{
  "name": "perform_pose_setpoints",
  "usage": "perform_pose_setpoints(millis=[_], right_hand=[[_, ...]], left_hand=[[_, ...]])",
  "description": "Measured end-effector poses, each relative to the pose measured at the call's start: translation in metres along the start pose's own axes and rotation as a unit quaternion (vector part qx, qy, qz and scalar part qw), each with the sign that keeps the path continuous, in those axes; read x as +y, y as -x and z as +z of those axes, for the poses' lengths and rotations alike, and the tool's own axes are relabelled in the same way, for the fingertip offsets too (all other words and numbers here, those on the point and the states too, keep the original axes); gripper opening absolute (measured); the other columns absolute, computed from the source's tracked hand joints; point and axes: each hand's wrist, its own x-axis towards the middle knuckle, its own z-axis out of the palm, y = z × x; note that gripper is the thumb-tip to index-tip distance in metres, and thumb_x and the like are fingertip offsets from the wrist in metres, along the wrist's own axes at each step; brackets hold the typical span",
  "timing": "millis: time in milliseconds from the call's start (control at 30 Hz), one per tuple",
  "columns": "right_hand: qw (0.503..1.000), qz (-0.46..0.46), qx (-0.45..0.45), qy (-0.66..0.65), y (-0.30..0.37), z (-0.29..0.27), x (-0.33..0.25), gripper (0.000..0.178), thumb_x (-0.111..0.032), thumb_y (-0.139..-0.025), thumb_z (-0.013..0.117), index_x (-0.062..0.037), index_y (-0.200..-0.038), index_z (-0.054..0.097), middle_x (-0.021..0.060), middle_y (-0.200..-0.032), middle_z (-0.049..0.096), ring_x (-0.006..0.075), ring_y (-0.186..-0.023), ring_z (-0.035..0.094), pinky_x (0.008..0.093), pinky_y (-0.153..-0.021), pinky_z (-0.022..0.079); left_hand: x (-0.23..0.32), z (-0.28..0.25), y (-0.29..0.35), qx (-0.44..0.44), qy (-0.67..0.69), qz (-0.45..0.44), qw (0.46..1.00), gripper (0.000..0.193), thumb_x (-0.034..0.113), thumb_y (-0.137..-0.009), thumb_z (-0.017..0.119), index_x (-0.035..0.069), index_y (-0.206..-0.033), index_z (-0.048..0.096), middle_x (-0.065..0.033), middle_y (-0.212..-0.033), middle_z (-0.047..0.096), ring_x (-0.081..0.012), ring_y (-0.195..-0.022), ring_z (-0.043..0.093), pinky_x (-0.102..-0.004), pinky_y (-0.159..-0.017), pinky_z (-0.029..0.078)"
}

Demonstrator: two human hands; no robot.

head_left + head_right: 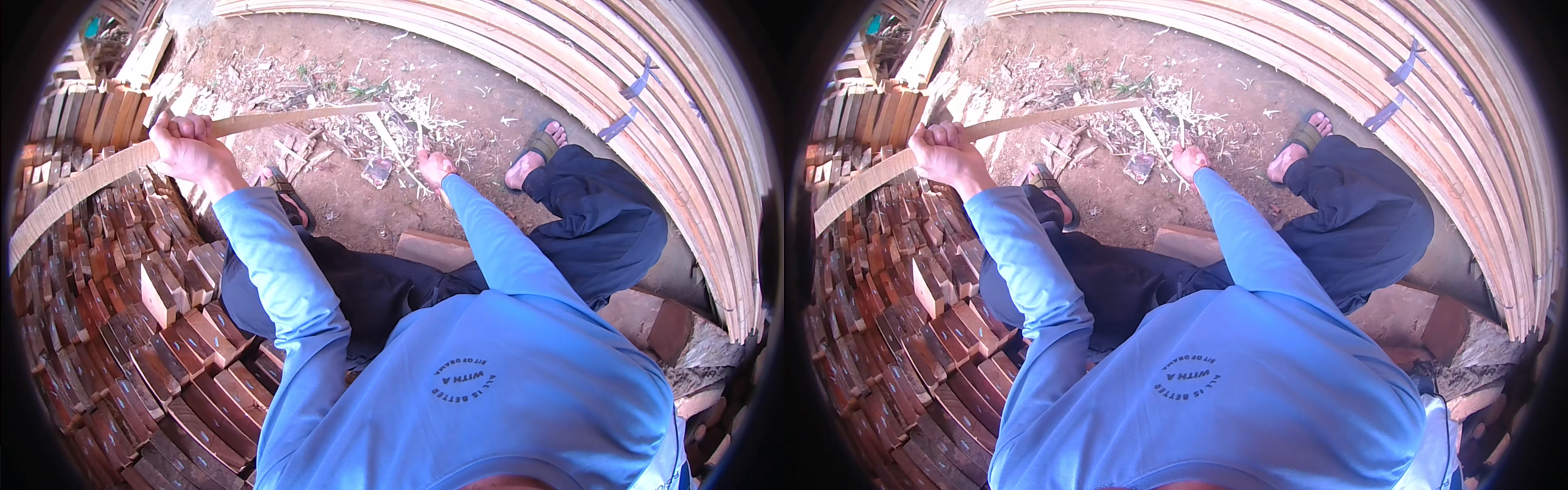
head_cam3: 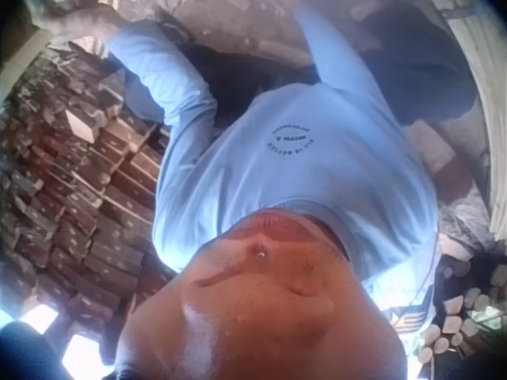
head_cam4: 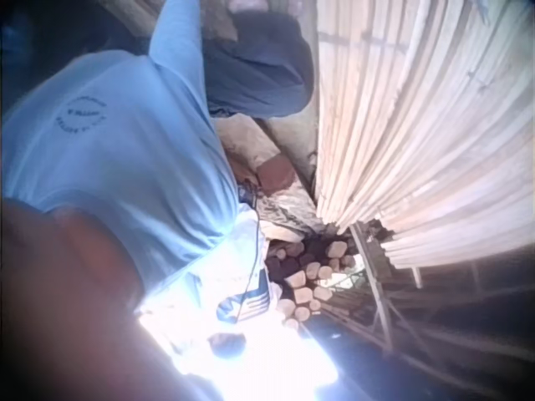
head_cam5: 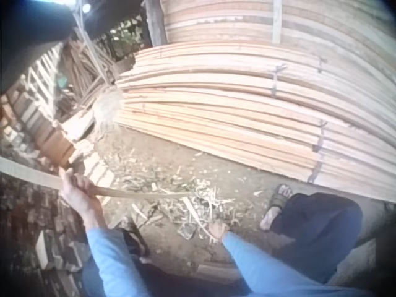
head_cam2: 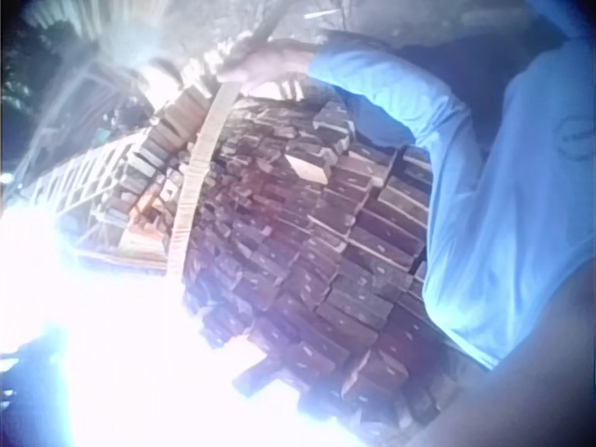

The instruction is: The person uses a long blade to shave thin strips of wood from a piece of lumber while sitting on the ground.

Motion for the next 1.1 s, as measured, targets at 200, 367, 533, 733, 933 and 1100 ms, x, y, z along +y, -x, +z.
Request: perform_pose_setpoints(millis=[200,367,533,733,933,1100], right_hand=[[0.991,-0.114,0.065,0.027,0.001,0.004,-0.001,0.07,-0.055,-0.096,0.038,0.0085,-0.097,0.069,0.0266,-0.081,0.069,0.0382,-0.072,0.07,0.0457,-0.076,0.055],[0.997,-0.04,0.0,0.061,-0.004,-0.005,-0.033,0.068,-0.054,-0.096,0.035,0.0051,-0.104,0.068,0.0302,-0.103,0.066,0.0405,-0.101,0.065,0.0452,-0.093,0.049],[0.993,-0.098,-0.009,0.068,0.019,-0.019,-0.057,0.068,-0.053,-0.096,0.035,0.0057,-0.096,0.07,0.0296,-0.094,0.067,0.0405,-0.096,0.066,0.0462,-0.091,0.05],[0.993,-0.087,0.064,0.056,0.005,0.012,-0.021,0.068,-0.054,-0.097,0.036,0.0055,-0.092,0.069,0.0271,-0.087,0.067,0.0409,-0.08,0.068,0.0457,-0.082,0.052],[0.999,-0.034,-0.028,0.003,0.024,-0.031,-0.035,0.07,-0.057,-0.097,0.036,0.0042,-0.088,0.068,0.0172,-0.074,0.067,0.0271,-0.072,0.069,0.0402,-0.054,0.053],[0.98,-0.177,0.093,-0.003,0.015,0.002,-0.012,0.071,-0.057,-0.097,0.035,0.005,-0.093,0.068,0.03,-0.091,0.067,0.0421,-0.092,0.066,0.0496,-0.085,0.048]], left_hand=[[-0.001,0.003,0.0,0.012,0.008,-0.013,1.0,0.039,0.017,-0.09,0.049,0.018,-0.058,0.026,0.0045,-0.052,0.021,-0.01,-0.045,0.022,-0.0281,-0.046,0.023],[-0.005,-0.011,-0.009,0.0,0.017,0.004,1.0,0.037,0.019,-0.089,0.052,0.016,-0.061,0.029,0.0045,-0.051,0.022,-0.0096,-0.044,0.023,-0.0283,-0.044,0.025],[-0.002,-0.011,-0.004,0.003,0.019,-0.006,1.0,0.04,0.018,-0.09,0.05,0.017,-0.059,0.025,0.0044,-0.052,0.021,-0.0103,-0.045,0.021,-0.0288,-0.046,0.022],[0.0,-0.001,-0.002,-0.006,0.016,-0.01,1.0,0.039,0.017,-0.09,0.049,0.018,-0.06,0.025,0.0041,-0.052,0.02,-0.0103,-0.044,0.02,-0.0284,-0.047,0.023],[0.0,-0.007,0.001,0.001,0.016,0.0,1.0,0.04,0.016,-0.09,0.05,0.018,-0.06,0.025,0.0043,-0.052,0.02,-0.01,-0.044,0.021,-0.029,-0.047,0.023],[0.0,-0.003,-0.001,-0.006,0.026,-0.016,1.0,0.039,0.016,-0.09,0.051,0.018,-0.06,0.026,0.0045,-0.052,0.021,-0.0096,-0.044,0.021,-0.0284,-0.046,0.021]])
